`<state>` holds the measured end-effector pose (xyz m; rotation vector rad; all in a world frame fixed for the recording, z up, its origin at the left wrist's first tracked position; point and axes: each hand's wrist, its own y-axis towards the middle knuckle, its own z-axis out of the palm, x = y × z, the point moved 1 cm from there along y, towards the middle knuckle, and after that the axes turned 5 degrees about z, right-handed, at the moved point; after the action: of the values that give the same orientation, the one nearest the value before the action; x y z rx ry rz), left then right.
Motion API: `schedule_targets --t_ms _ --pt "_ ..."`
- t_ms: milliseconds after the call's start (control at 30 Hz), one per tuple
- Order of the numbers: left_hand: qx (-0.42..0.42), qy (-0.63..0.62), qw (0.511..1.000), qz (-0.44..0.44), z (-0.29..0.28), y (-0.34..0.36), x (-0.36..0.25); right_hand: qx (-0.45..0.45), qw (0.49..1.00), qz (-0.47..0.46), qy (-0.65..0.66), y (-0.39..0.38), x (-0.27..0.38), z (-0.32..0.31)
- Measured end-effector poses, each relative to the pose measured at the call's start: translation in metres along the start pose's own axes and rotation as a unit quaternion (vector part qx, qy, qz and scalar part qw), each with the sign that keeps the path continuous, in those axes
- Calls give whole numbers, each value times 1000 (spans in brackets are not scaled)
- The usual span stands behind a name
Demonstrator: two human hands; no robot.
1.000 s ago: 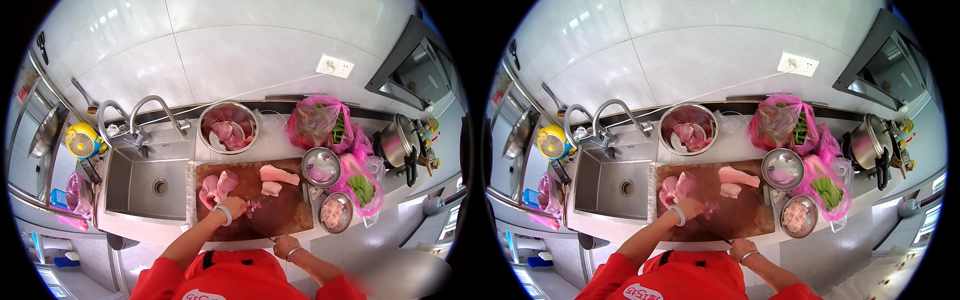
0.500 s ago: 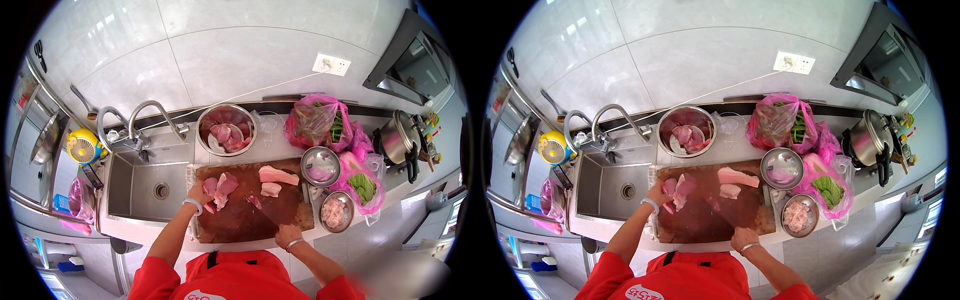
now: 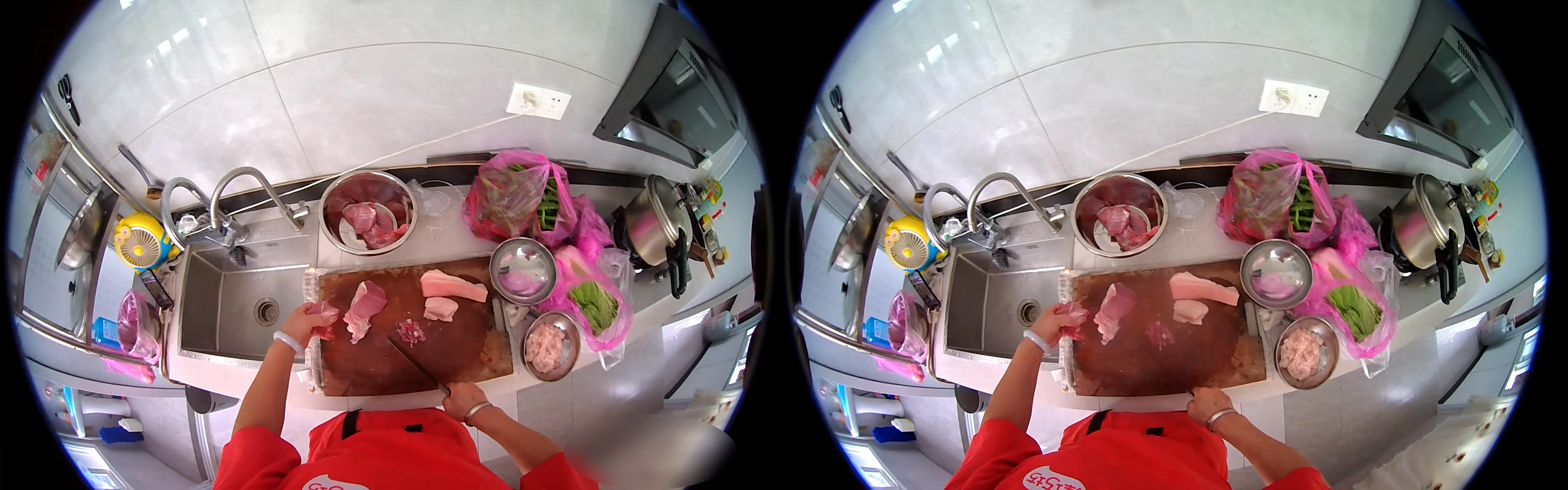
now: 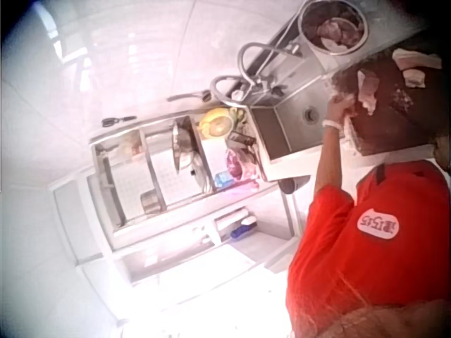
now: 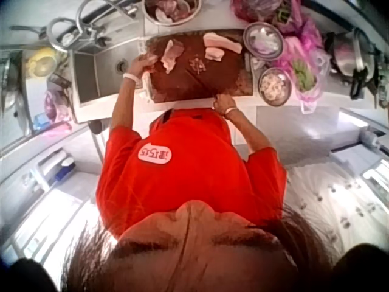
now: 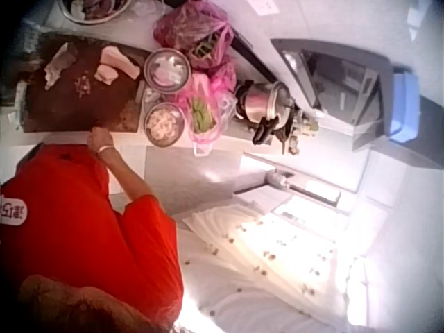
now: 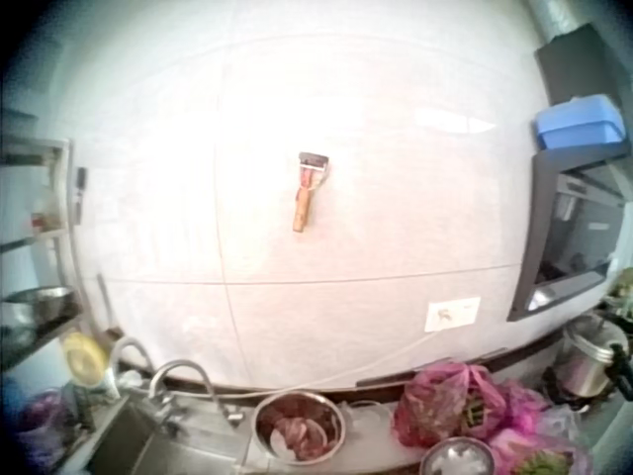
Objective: The person cuts pieces of raw meat on a wooden cutting board using a cleaver. They periodically wash the meat under running water in the sink and continue chopping the meat into smaller pieces.
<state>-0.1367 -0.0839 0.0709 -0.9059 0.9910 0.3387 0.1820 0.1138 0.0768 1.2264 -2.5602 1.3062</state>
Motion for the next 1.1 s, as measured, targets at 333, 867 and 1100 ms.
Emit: schedule_targets --t_ms 333,867,1100 --pt "119 -67 990 -20 44 -36 29 -22 998 -61 8 9 -16 -9" --pt "-53 204 975 -72 34 -67 114 54 990 -128 2 10 30 7" --pt "-148 564 812 7 19 -88 115 55 994 -94 5 7 47 24"
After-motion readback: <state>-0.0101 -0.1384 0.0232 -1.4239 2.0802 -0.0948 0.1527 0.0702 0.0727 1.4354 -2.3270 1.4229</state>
